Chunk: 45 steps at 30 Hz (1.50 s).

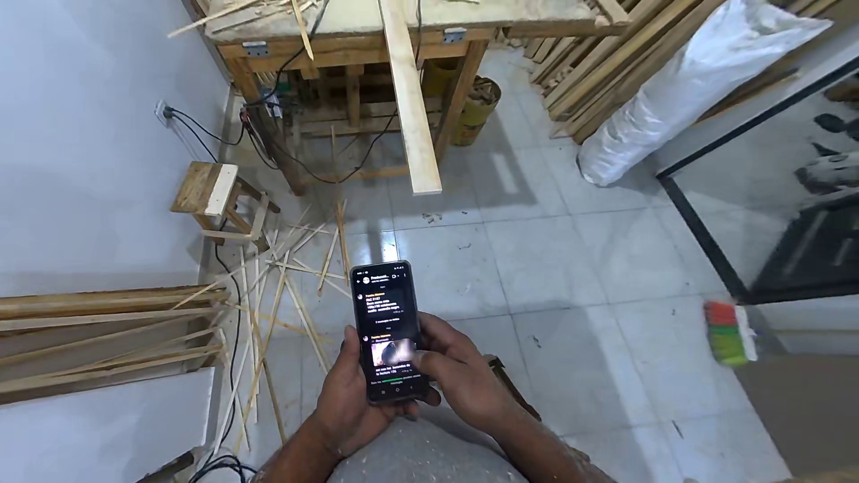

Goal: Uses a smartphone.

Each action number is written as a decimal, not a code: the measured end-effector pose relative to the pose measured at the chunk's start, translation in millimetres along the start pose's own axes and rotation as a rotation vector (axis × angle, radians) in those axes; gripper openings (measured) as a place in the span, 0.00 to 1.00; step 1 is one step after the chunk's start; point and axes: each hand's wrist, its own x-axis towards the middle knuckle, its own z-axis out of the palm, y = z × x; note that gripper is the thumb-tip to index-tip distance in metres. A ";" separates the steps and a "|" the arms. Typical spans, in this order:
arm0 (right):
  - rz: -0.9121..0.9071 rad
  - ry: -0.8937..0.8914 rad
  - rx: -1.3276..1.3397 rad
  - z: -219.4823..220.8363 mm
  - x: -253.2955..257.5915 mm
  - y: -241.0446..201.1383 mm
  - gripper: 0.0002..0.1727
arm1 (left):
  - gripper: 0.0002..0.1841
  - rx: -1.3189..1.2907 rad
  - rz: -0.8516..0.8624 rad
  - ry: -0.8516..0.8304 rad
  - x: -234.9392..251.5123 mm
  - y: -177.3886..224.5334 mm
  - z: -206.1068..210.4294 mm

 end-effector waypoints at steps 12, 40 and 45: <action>-0.090 0.022 0.000 0.3 -16.3 4.3 0.21 | 0.42 0.062 0.032 0.001 -5.3 -11.2 9.5; -0.148 0.020 0.021 -3.4 -29.8 5.1 0.21 | 0.41 0.045 0.024 -0.117 -5.0 -19.8 9.2; -0.147 0.024 0.013 -2.9 -31.0 6.5 0.21 | 0.41 0.067 0.028 -0.095 -6.6 -20.8 10.3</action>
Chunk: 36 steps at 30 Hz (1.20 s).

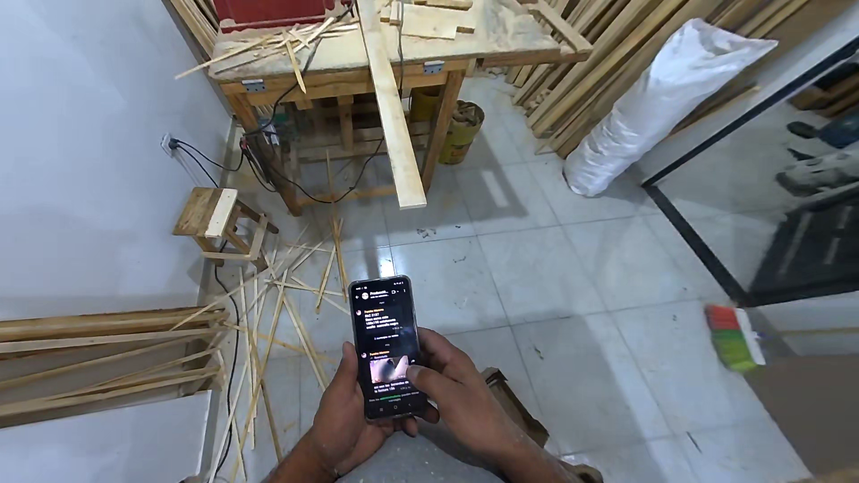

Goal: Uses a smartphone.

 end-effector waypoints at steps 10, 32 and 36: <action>0.037 0.012 -0.015 1.5 -1.9 -3.1 0.21 | 0.41 -0.002 0.009 -0.006 -0.5 -0.4 1.1; 0.013 0.000 -0.044 0.4 -7.1 -8.6 0.21 | 0.40 0.031 0.018 -0.023 -1.3 -0.2 7.4; 0.018 0.003 -0.045 0.4 -8.2 -8.4 0.21 | 0.41 0.036 0.021 -0.007 -1.7 -0.1 9.3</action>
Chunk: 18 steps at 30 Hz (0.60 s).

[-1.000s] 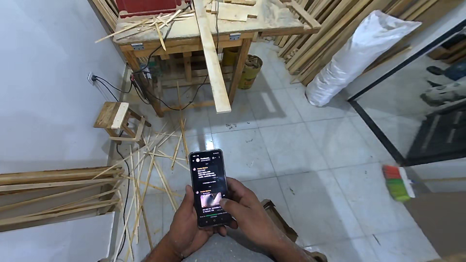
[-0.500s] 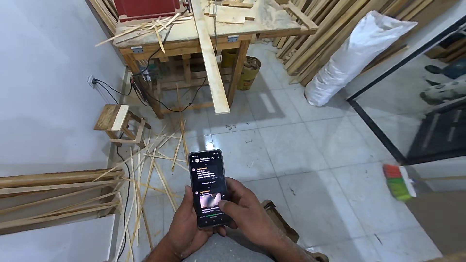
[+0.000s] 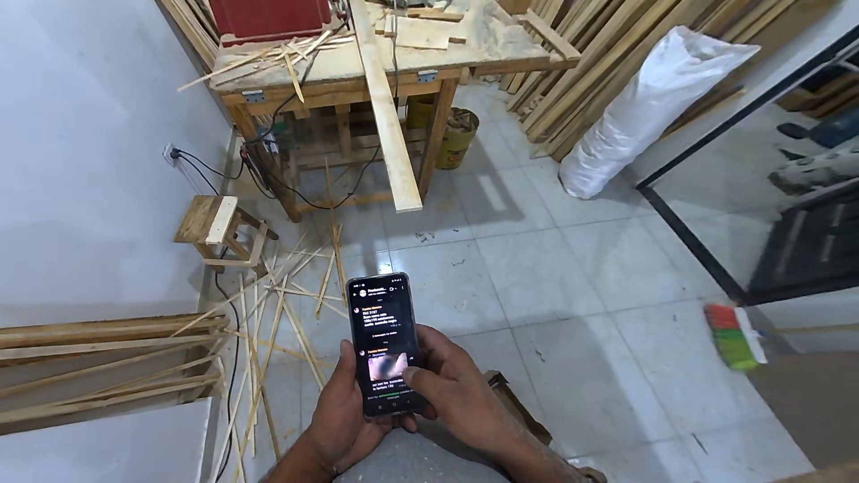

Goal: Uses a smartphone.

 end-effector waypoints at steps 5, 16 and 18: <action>-0.008 0.002 -0.023 0.8 -1.1 -0.4 0.21 | 0.41 -0.001 0.000 0.001 -0.3 0.5 1.7; -0.035 0.001 0.016 1.1 -1.1 5.8 0.19 | 0.40 -0.024 -0.001 0.003 -2.9 -1.5 -0.9; -0.043 0.000 0.023 0.5 -0.7 7.6 0.19 | 0.41 -0.023 -0.011 0.014 -2.9 -1.2 -0.5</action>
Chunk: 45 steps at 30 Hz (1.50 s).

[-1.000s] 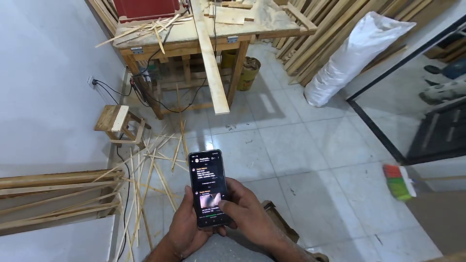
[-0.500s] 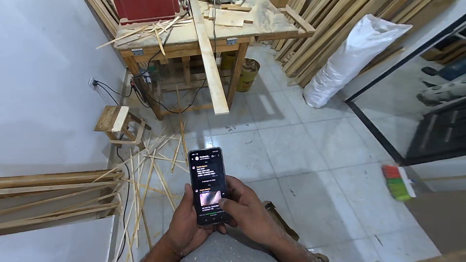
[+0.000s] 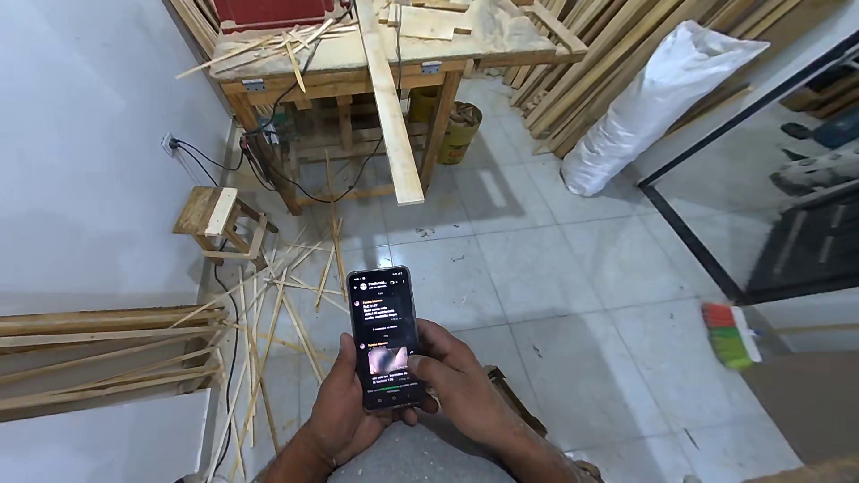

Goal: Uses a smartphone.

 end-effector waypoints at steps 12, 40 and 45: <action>0.026 0.020 0.001 0.3 -1.0 1.6 0.20 | 0.41 0.010 0.000 -0.018 -1.0 0.1 -1.4; 0.039 0.019 0.012 2.6 -0.1 2.2 0.20 | 0.41 0.001 0.001 -0.023 -2.0 -0.4 -3.1; 0.052 0.017 0.001 2.7 -0.2 1.8 0.20 | 0.41 0.003 0.003 -0.022 -3.0 -0.5 -3.3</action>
